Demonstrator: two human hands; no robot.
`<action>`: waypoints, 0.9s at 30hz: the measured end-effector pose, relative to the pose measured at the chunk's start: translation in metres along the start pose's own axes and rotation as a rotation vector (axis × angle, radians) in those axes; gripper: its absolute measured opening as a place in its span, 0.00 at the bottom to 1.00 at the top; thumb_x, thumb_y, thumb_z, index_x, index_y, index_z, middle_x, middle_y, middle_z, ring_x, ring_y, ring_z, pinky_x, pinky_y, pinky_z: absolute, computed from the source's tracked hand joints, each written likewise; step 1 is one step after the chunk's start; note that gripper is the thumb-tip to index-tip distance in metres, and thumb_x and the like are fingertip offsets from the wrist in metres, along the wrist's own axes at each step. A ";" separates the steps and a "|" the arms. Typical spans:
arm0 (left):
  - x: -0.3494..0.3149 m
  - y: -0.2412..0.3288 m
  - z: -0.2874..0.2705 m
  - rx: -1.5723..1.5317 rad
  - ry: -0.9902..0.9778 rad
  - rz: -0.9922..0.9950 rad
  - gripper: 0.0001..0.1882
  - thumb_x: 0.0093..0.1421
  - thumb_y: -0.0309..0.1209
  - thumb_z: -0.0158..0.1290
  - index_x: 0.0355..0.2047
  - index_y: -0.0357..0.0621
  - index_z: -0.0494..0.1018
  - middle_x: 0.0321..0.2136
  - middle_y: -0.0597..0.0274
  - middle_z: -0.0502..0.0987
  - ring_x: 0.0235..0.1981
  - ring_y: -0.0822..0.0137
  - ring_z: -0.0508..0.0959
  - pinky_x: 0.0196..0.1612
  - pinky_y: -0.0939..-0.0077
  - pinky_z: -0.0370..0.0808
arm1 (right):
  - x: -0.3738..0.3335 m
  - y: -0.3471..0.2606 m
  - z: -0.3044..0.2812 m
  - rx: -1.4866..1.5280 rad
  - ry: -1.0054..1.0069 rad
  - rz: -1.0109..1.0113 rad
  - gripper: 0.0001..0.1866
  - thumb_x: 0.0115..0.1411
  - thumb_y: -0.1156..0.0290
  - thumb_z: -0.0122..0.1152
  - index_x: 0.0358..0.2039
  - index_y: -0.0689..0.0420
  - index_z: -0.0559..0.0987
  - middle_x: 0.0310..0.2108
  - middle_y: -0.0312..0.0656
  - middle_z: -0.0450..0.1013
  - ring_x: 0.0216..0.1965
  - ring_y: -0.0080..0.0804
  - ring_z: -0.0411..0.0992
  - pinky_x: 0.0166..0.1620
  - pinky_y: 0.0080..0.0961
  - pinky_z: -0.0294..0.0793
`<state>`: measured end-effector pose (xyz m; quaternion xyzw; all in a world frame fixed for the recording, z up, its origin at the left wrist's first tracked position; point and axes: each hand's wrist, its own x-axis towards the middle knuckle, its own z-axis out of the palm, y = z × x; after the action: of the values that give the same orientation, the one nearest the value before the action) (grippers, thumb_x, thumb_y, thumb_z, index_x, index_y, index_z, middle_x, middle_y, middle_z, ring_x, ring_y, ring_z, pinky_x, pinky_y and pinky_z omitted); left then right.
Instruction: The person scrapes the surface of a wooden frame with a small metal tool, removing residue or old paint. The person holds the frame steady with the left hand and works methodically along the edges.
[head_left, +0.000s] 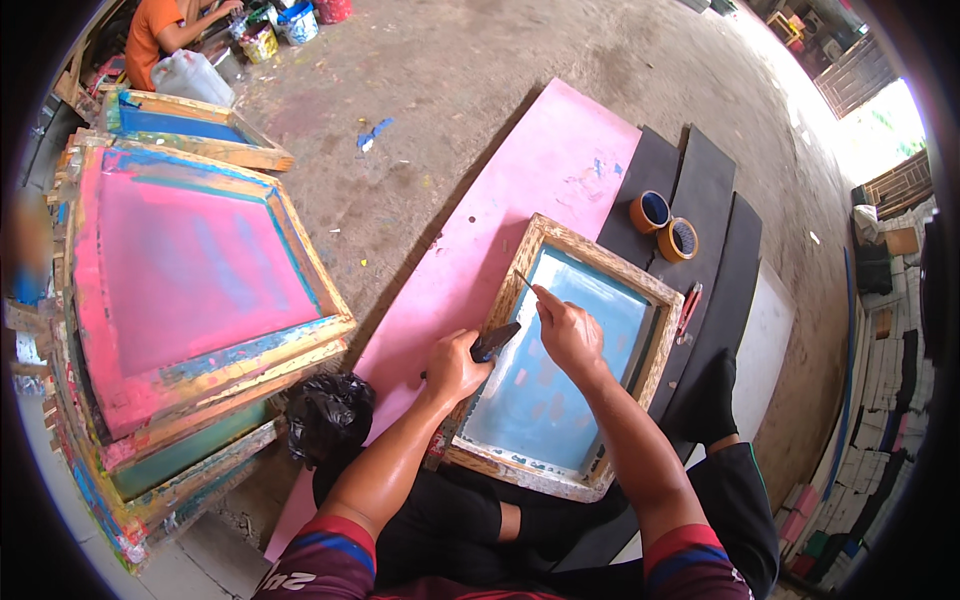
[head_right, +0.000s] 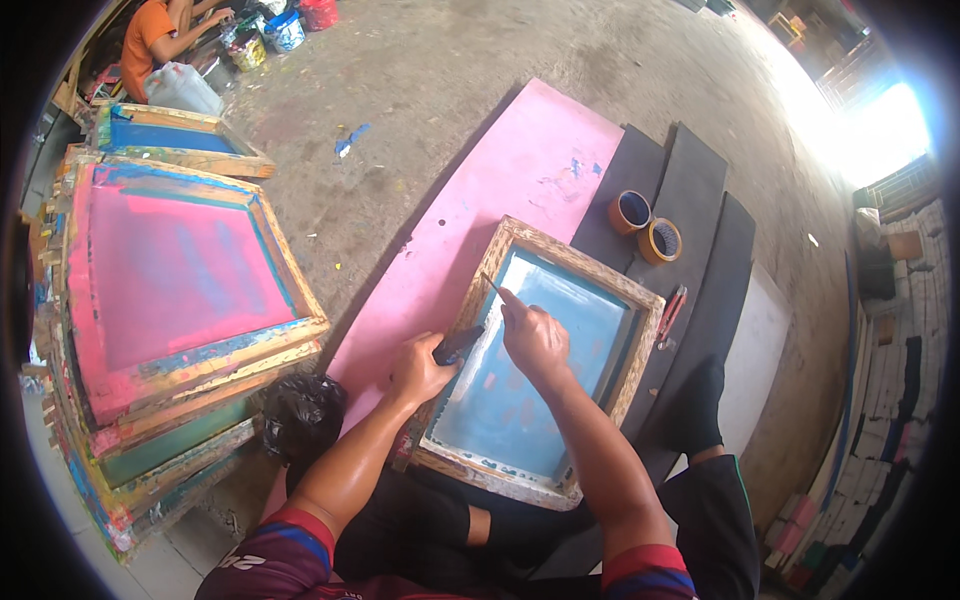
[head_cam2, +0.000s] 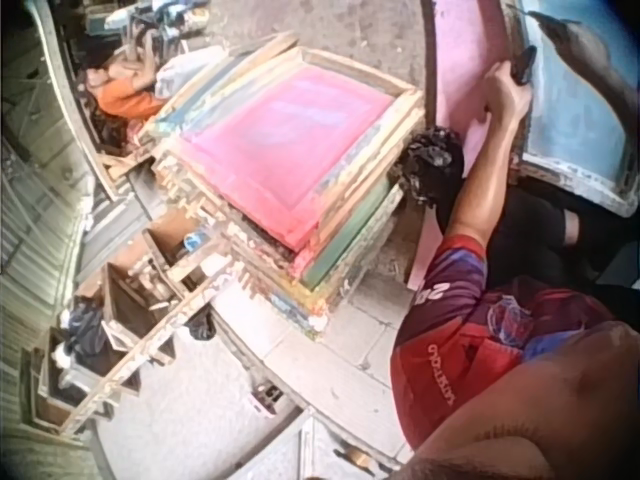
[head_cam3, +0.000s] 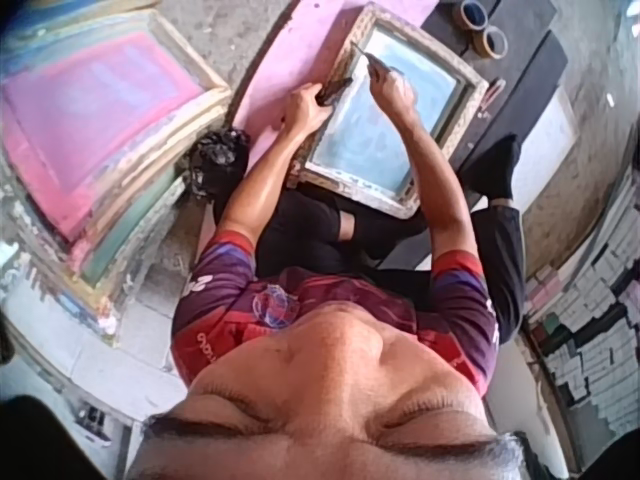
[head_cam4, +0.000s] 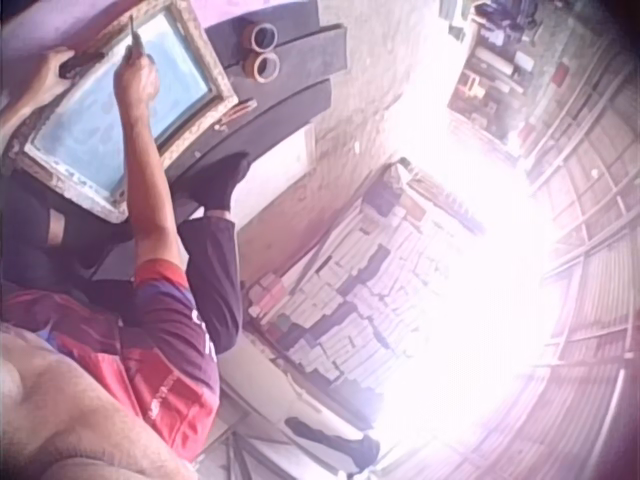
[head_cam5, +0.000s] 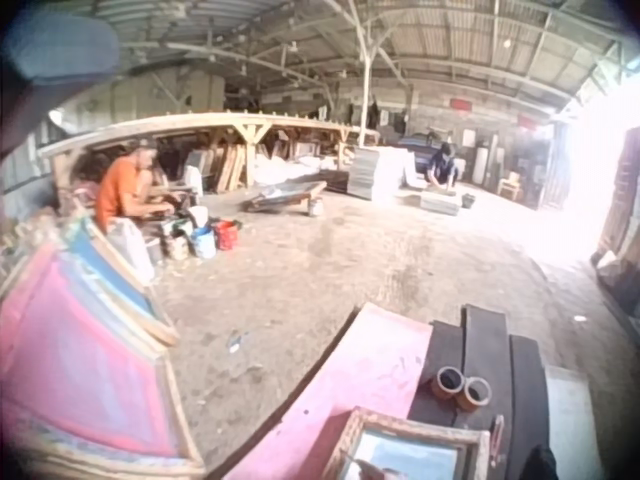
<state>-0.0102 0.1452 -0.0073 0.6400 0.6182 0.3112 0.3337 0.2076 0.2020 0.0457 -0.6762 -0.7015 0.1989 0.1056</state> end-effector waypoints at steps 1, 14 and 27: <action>-0.001 0.000 0.000 -0.005 0.011 0.005 0.15 0.49 0.31 0.72 0.35 0.38 0.83 0.31 0.45 0.83 0.34 0.40 0.85 0.39 0.49 0.81 | -0.001 -0.007 0.001 -0.061 -0.009 0.007 0.18 0.78 0.58 0.58 0.65 0.37 0.84 0.37 0.54 0.85 0.38 0.59 0.84 0.41 0.53 0.83; 0.002 0.003 0.001 0.045 -0.066 0.023 0.26 0.52 0.32 0.74 0.52 0.38 0.85 0.36 0.46 0.86 0.38 0.44 0.87 0.44 0.54 0.83 | 0.011 0.039 0.039 0.269 0.105 -0.087 0.19 0.77 0.60 0.61 0.65 0.36 0.84 0.39 0.50 0.86 0.40 0.60 0.85 0.42 0.54 0.83; -0.002 -0.001 0.000 -0.044 0.014 0.007 0.17 0.52 0.34 0.73 0.39 0.39 0.85 0.32 0.48 0.85 0.35 0.44 0.86 0.40 0.52 0.82 | 0.031 0.050 0.028 0.738 -0.298 0.265 0.21 0.78 0.59 0.61 0.69 0.40 0.83 0.29 0.46 0.82 0.34 0.37 0.84 0.40 0.43 0.83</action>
<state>-0.0108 0.1429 -0.0076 0.6323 0.6115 0.3303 0.3421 0.2397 0.2291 -0.0040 -0.6413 -0.4975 0.5444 0.2118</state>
